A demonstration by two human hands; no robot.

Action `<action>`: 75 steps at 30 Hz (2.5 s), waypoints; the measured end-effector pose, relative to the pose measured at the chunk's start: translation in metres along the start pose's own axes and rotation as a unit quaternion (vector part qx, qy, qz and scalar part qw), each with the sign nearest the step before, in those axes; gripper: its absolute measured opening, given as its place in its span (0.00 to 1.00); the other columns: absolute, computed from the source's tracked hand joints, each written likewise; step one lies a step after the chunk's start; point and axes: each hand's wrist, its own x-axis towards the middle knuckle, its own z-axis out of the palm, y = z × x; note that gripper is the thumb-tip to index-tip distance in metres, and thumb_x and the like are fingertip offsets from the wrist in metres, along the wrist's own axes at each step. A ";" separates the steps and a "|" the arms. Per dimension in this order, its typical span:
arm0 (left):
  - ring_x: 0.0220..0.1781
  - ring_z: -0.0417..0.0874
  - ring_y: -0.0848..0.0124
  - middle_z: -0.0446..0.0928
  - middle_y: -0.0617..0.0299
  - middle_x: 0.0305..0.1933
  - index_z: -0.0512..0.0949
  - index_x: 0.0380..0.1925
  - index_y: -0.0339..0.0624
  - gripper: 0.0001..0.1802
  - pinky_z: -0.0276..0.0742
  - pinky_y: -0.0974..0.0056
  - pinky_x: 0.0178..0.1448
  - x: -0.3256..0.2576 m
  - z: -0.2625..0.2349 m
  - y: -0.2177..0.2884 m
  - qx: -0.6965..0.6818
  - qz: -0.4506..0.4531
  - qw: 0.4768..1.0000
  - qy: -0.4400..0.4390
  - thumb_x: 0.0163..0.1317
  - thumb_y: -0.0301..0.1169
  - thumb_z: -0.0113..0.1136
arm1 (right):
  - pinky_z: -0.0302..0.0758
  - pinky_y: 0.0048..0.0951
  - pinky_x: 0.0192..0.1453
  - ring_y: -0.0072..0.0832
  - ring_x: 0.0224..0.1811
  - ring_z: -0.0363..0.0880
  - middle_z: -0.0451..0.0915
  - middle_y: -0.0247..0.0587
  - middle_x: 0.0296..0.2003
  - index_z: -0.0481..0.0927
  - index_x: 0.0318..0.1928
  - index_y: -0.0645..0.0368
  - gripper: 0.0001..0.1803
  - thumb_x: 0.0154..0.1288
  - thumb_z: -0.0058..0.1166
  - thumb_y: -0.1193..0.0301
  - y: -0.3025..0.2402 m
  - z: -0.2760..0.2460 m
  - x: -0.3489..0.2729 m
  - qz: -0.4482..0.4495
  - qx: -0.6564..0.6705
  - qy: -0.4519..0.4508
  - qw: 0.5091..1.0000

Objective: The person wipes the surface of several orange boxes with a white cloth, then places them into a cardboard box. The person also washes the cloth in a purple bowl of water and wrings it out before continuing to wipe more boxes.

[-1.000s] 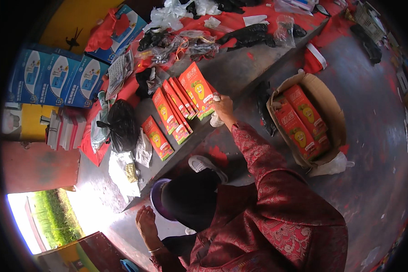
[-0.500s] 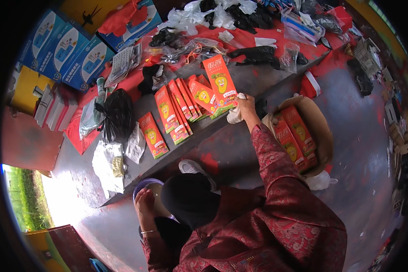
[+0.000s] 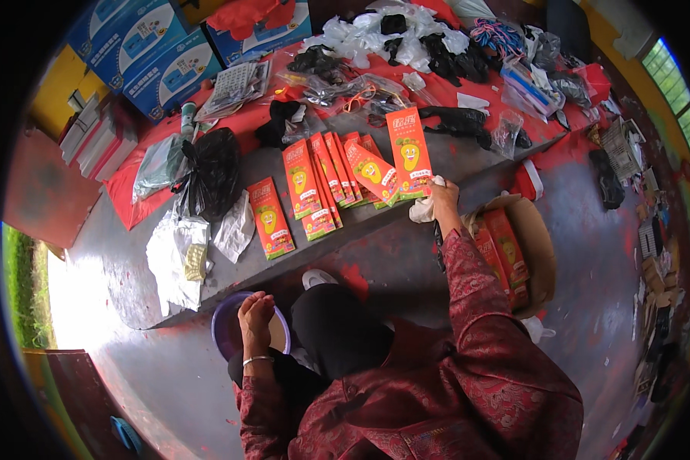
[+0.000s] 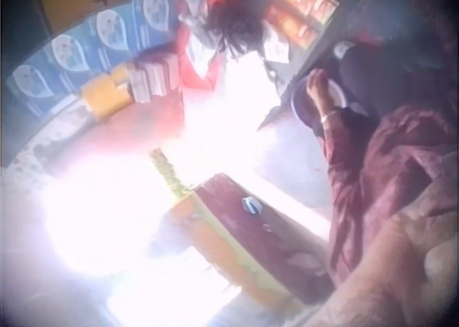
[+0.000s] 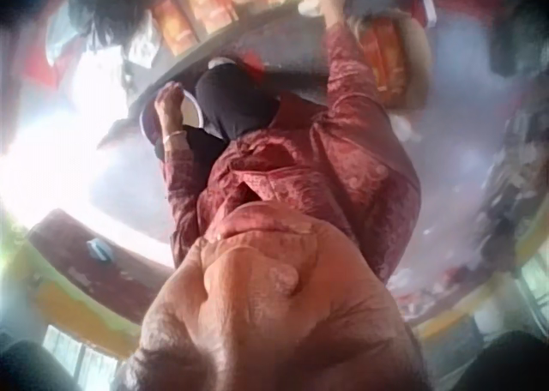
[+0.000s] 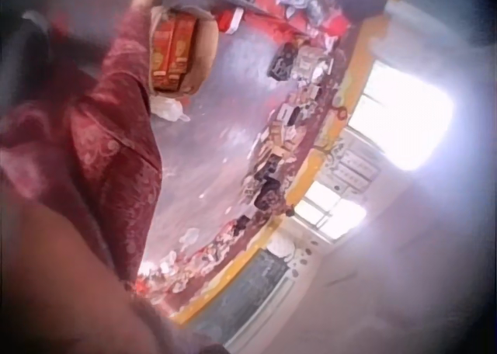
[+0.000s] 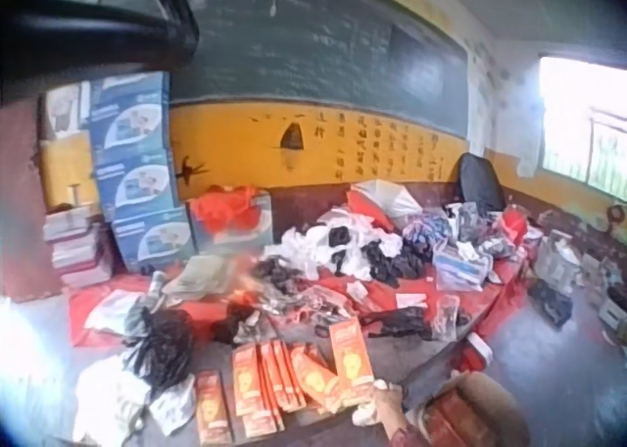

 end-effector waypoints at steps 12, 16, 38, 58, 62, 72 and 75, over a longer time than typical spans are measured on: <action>0.30 0.77 0.74 0.78 0.59 0.31 0.74 0.36 0.37 0.11 0.72 0.75 0.34 -0.014 -0.001 -0.004 -0.013 0.022 1.000 0.007 0.52 0.28 0.53 | 0.74 0.41 0.38 0.47 0.35 0.78 0.80 0.48 0.31 0.81 0.33 0.52 0.11 0.49 0.57 0.62 -0.050 0.016 -0.029 -0.100 -0.349 0.123 0.924; 0.28 0.77 0.74 0.78 0.59 0.31 0.74 0.37 0.37 0.10 0.74 0.73 0.34 -0.017 -0.027 0.000 -0.020 0.040 0.999 0.026 0.53 0.26 0.52 | 0.75 0.37 0.35 0.35 0.31 0.80 0.81 0.45 0.30 0.80 0.35 0.61 0.08 0.52 0.58 0.73 -0.044 0.005 -0.022 -0.085 -0.192 0.142 0.967; 0.40 0.78 0.72 0.78 0.60 0.38 0.74 0.38 0.39 0.14 0.73 0.69 0.43 -0.092 0.110 0.110 -0.016 0.170 0.972 -0.164 0.64 0.39 0.48 | 0.67 0.16 0.23 0.16 0.19 0.68 0.71 0.33 0.21 0.73 0.36 0.63 0.10 0.58 0.55 0.69 -0.233 0.051 -0.164 0.160 0.466 -0.675 0.550; 0.43 0.79 0.69 0.76 0.58 0.45 0.70 0.48 0.37 0.17 0.77 0.64 0.43 -0.020 0.197 0.125 -0.058 0.245 0.951 -0.181 0.58 0.25 0.55 | 0.72 0.25 0.36 0.21 0.30 0.78 0.81 0.38 0.28 0.80 0.34 0.65 0.13 0.51 0.61 0.68 -0.174 0.086 -0.211 0.006 0.023 -0.403 0.915; 0.42 0.79 0.68 0.76 0.58 0.44 0.72 0.44 0.39 0.14 0.78 0.63 0.41 0.017 0.191 0.099 -0.090 0.194 0.962 -0.168 0.57 0.27 0.57 | 0.73 0.34 0.32 0.35 0.26 0.80 0.79 0.44 0.21 0.82 0.27 0.58 0.20 0.40 0.65 0.55 -0.158 0.096 -0.190 -0.108 -0.194 -0.329 0.918; 0.47 0.77 0.63 0.74 0.54 0.47 0.68 0.48 0.33 0.16 0.73 0.57 0.53 0.045 0.228 0.079 -0.259 0.043 0.922 -0.285 0.64 0.31 0.46 | 0.73 0.27 0.28 0.24 0.27 0.77 0.79 0.40 0.29 0.78 0.34 0.67 0.12 0.48 0.62 0.75 -0.168 0.073 -0.145 0.069 -0.049 -0.304 0.949; 0.41 0.77 0.70 0.76 0.58 0.42 0.72 0.44 0.33 0.14 0.73 0.64 0.47 0.041 0.234 0.072 -0.193 0.090 0.948 -0.238 0.62 0.32 0.51 | 0.73 0.25 0.30 0.21 0.29 0.76 0.79 0.38 0.31 0.78 0.35 0.66 0.12 0.51 0.61 0.74 -0.162 0.065 -0.152 0.033 -0.082 -0.317 0.944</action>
